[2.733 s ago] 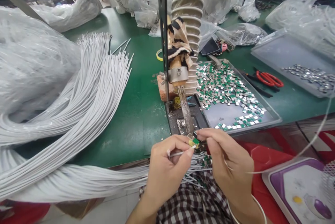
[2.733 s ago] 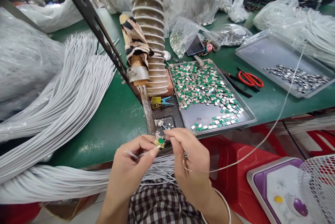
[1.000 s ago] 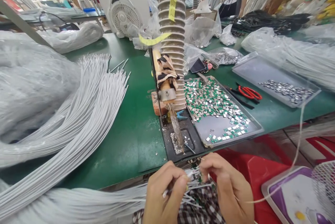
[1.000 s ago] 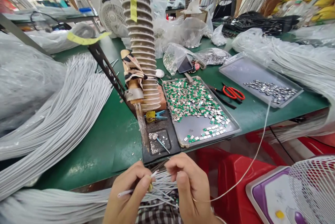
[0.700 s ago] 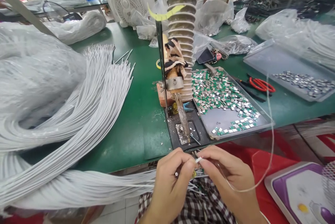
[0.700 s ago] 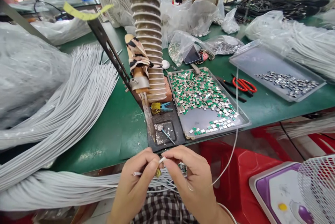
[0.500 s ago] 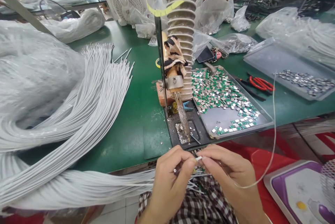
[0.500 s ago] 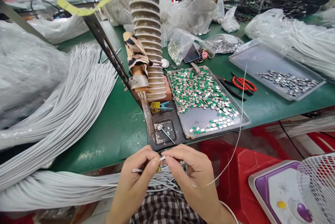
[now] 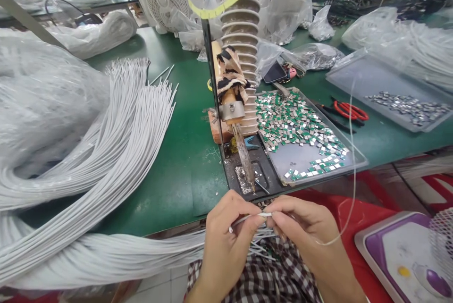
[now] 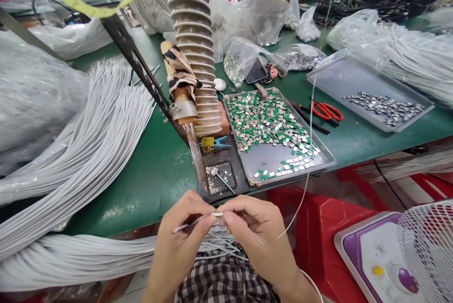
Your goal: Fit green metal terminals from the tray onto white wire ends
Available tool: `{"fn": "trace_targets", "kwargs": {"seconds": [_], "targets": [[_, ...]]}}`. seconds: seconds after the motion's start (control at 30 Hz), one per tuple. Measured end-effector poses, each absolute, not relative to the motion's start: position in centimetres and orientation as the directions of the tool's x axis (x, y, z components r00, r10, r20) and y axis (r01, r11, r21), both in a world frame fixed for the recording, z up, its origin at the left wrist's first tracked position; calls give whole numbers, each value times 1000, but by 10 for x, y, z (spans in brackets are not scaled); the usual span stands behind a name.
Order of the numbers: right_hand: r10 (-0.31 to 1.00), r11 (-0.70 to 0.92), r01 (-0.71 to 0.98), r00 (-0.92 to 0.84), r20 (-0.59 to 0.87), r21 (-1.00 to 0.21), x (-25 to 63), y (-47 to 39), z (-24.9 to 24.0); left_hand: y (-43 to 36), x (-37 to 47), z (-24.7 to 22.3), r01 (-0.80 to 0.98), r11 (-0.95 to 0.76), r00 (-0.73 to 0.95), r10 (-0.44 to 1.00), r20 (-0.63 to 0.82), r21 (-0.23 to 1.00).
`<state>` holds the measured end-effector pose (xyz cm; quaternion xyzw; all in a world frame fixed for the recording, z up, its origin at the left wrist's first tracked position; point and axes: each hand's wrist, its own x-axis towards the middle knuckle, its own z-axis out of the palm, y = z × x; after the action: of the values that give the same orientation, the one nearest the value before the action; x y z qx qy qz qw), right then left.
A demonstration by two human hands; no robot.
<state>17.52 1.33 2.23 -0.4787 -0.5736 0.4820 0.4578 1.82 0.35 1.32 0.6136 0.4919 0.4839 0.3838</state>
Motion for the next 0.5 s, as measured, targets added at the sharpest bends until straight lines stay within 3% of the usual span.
{"fn": "trace_targets", "kwargs": {"seconds": [0.13, 0.23, 0.3, 0.33, 0.5], "targets": [[973, 11, 135, -229, -20, -991, 176, 13, 27, 2, 17, 9, 181, -201, 71, 979, 191, 963], [980, 111, 288, -192, 56, -951, 187, 22, 27, 0, 15, 5, 122, -144, 23, 990, 142, 982], [971, 181, 569, 25, 237, -802, 205, 39, 24, -1, 13, 3, 94, -76, -27, 997, 79, 993], [932, 136, 731, 134, 336, -669, 216, 51, 21, -1, 12, 2, 77, -44, -35, 998, 47, 996], [905, -11, 866, 222, 364, -500, 267, 115, 6, -3, 11, -3, 27, 23, 4, 1000, -23, 999]]}}
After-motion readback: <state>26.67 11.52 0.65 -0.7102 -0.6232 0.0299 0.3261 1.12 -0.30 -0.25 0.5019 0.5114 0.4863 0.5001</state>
